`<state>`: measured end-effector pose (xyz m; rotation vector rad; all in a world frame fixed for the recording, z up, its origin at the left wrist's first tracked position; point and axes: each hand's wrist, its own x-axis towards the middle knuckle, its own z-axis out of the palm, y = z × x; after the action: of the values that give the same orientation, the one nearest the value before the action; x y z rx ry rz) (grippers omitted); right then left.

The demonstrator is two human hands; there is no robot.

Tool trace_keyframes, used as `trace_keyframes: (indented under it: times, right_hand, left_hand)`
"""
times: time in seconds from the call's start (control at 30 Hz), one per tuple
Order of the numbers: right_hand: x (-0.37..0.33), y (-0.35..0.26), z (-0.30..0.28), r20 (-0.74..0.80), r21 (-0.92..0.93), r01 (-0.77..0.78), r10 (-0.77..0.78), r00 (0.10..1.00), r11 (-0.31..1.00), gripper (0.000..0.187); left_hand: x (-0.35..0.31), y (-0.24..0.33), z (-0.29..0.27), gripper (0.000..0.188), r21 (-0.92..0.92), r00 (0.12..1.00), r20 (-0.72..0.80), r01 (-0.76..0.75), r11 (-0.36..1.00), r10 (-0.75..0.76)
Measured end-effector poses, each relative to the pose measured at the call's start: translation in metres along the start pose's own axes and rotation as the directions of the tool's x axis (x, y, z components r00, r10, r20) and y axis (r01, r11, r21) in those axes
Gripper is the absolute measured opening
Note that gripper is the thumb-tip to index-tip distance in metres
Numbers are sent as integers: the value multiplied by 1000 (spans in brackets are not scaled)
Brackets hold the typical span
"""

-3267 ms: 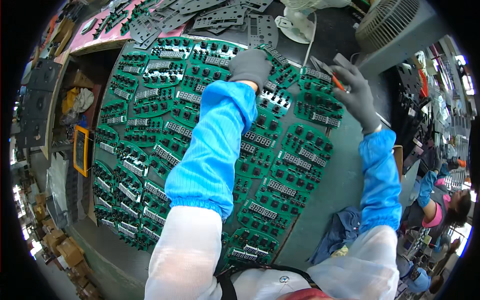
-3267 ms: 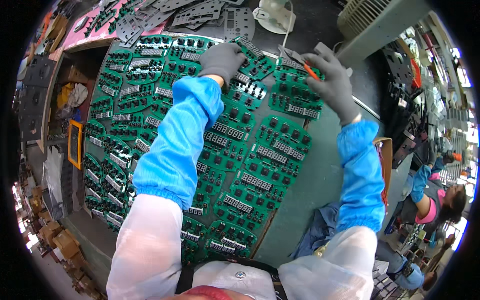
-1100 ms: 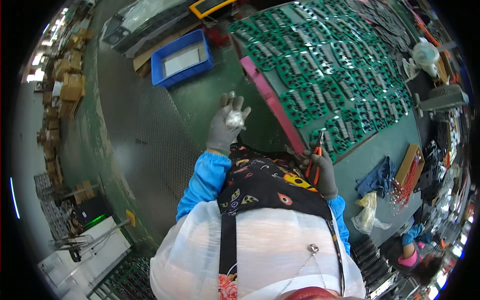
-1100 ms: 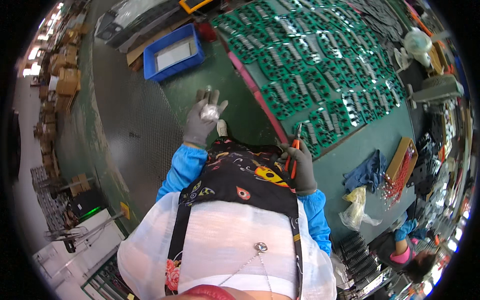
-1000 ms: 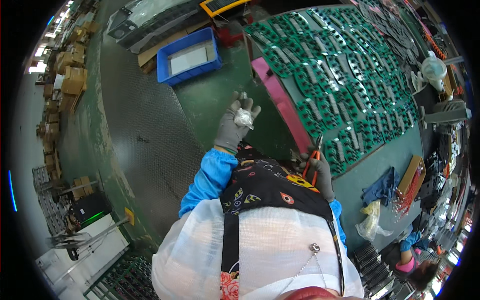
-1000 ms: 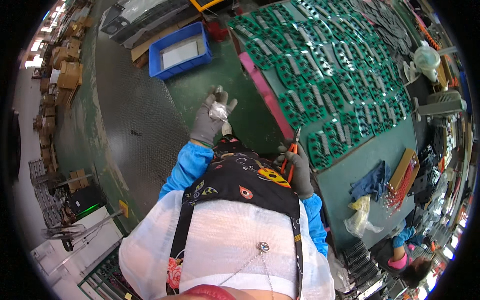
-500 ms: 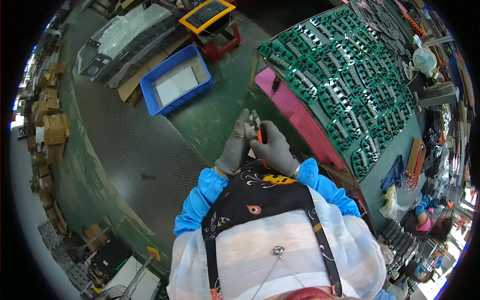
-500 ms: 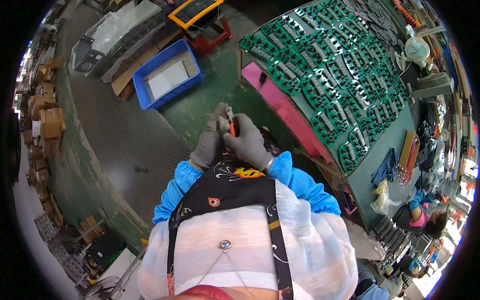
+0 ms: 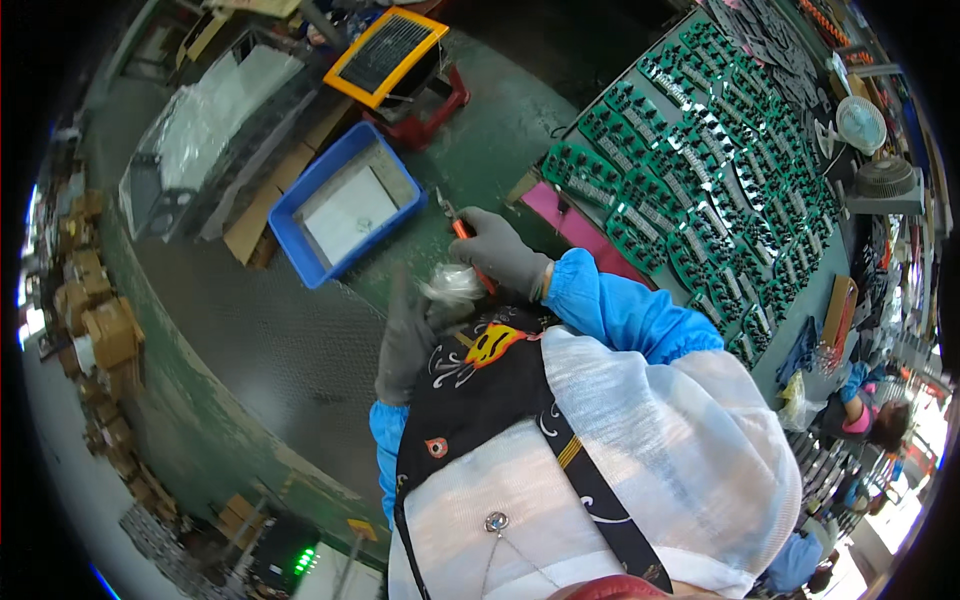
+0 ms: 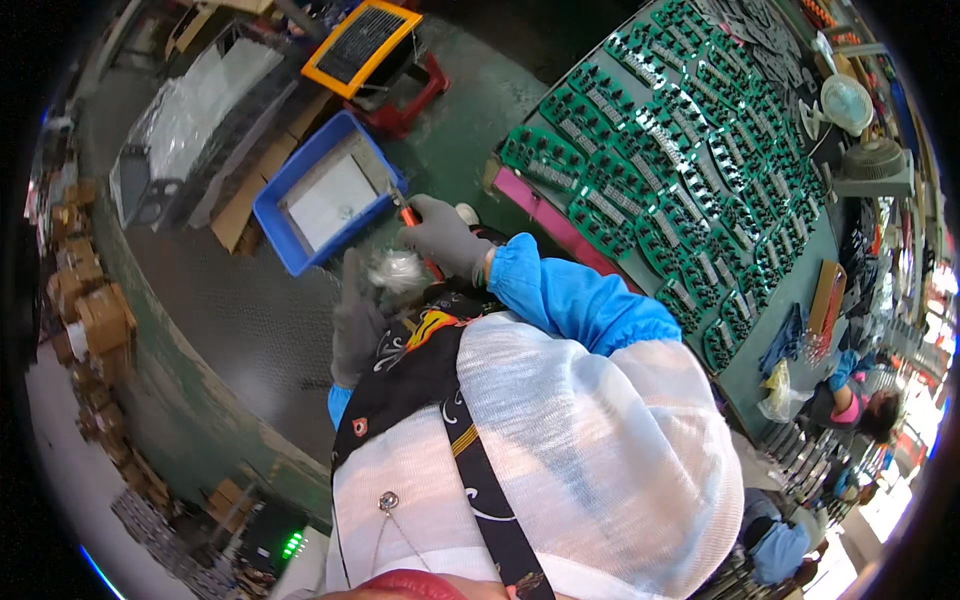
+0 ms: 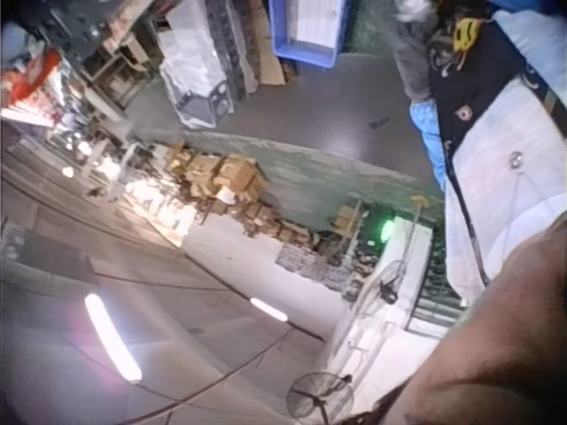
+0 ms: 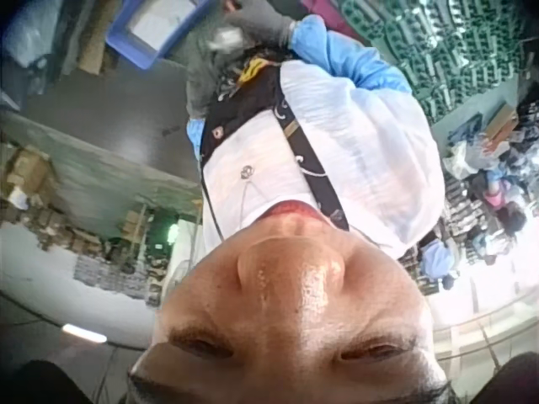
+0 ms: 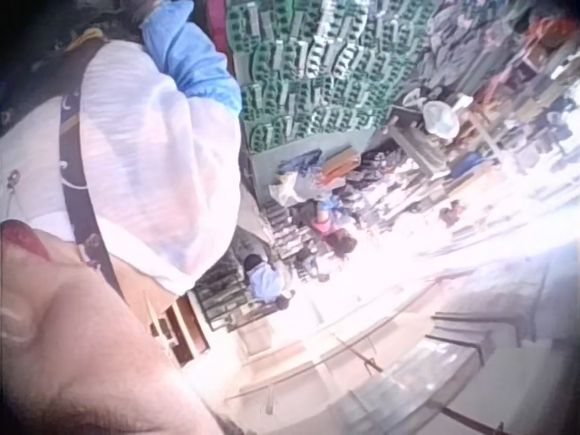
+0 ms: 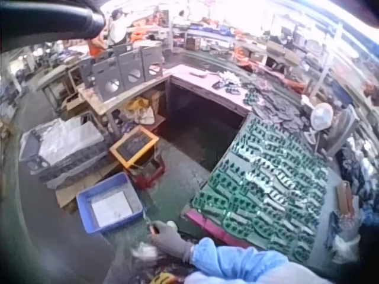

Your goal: The person trims electronic components on a large PCB panel using pliers.

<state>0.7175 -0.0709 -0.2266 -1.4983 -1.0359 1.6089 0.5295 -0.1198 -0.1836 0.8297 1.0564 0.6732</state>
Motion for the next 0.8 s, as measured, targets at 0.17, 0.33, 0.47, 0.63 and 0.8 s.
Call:
trace_keyframes:
  times: [0.17,0.33,0.47,0.63,0.8]
  right_hand:
    - [29,-37,7,65,-169,70,-60,996,983,45]
    - [61,-40,11,-258,-230,-29,-32,966,973,54]
    - [86,-64,-2,-357,37,-248,244,901,968,49]
    - [110,-36,-19,-518,338,-124,294,804,933,43]
    - [91,-55,-25,-514,620,-56,459,725,783,42]
  left_hand:
    - [58,17,-12,82,-254,988,70,-113,961,135]
    - [115,42,-38,86,-69,983,157,-80,994,90]
    - [153,95,-54,87,31,879,474,39,999,-49]
    - [222,124,-74,57,-221,864,488,263,939,-127]
    - [306,140,-74,50,-242,878,460,270,932,-135]
